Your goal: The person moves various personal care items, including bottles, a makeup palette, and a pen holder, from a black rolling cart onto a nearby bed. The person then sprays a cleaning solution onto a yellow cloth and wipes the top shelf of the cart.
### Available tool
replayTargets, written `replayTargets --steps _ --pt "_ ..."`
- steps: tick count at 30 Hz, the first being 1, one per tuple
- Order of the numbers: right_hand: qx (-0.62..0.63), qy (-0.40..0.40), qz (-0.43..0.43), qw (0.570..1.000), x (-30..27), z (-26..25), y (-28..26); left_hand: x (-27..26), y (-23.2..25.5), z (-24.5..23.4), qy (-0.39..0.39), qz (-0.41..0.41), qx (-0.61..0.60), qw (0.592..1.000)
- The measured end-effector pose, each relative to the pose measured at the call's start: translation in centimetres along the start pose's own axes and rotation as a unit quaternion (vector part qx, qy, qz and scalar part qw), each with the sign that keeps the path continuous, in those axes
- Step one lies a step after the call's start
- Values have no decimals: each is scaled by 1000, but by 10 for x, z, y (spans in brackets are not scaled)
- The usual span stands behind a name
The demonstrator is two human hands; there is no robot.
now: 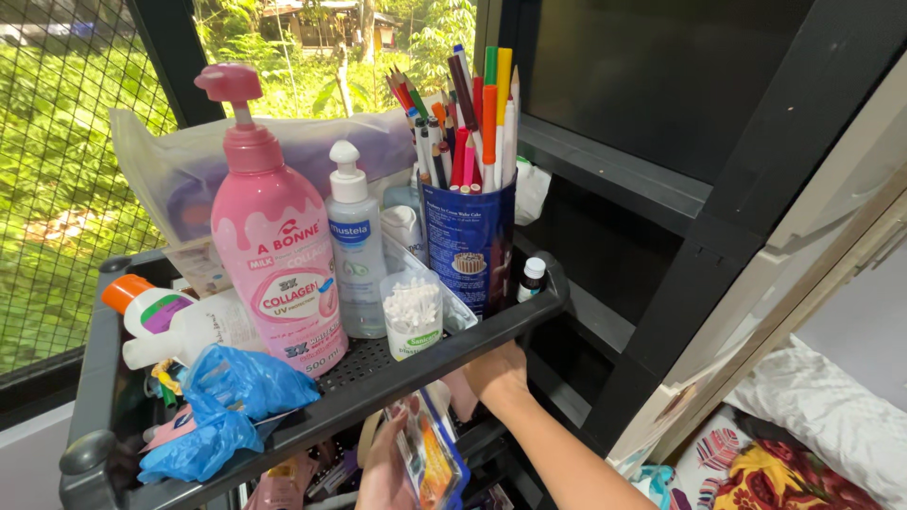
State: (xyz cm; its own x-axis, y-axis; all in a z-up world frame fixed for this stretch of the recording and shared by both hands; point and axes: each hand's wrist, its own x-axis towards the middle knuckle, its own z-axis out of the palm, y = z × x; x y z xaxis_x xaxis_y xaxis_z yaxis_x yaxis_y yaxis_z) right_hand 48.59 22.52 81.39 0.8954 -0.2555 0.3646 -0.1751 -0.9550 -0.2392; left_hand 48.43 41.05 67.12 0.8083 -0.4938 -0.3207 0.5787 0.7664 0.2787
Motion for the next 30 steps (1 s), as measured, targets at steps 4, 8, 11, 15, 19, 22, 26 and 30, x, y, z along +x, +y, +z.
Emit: replayTargets --steps 4,8,11,15,19,22,26,30 --pt "184 -17 111 976 -12 -17 -3 -10 1 16 -15 12 33 999" --pt "377 -35 158 912 -40 -59 7 -21 -9 26 -38 30 40 998" --pt "397 -22 169 902 -67 -85 13 -25 -26 39 -12 65 57 996" --pt "490 7 62 869 -106 -96 37 -29 -50 51 -2 59 134 989" --pt "568 -91 133 807 -145 -98 81 -34 -77 49 55 35 163 984" --pt "573 -145 190 784 -168 -101 111 -36 -109 38 9 42 152 987" --pt "470 -152 202 846 -193 -113 136 -31 -164 14 5 69 239 969" --pt "311 -121 209 919 -217 -136 153 -31 -224 0 -39 175 319 931"
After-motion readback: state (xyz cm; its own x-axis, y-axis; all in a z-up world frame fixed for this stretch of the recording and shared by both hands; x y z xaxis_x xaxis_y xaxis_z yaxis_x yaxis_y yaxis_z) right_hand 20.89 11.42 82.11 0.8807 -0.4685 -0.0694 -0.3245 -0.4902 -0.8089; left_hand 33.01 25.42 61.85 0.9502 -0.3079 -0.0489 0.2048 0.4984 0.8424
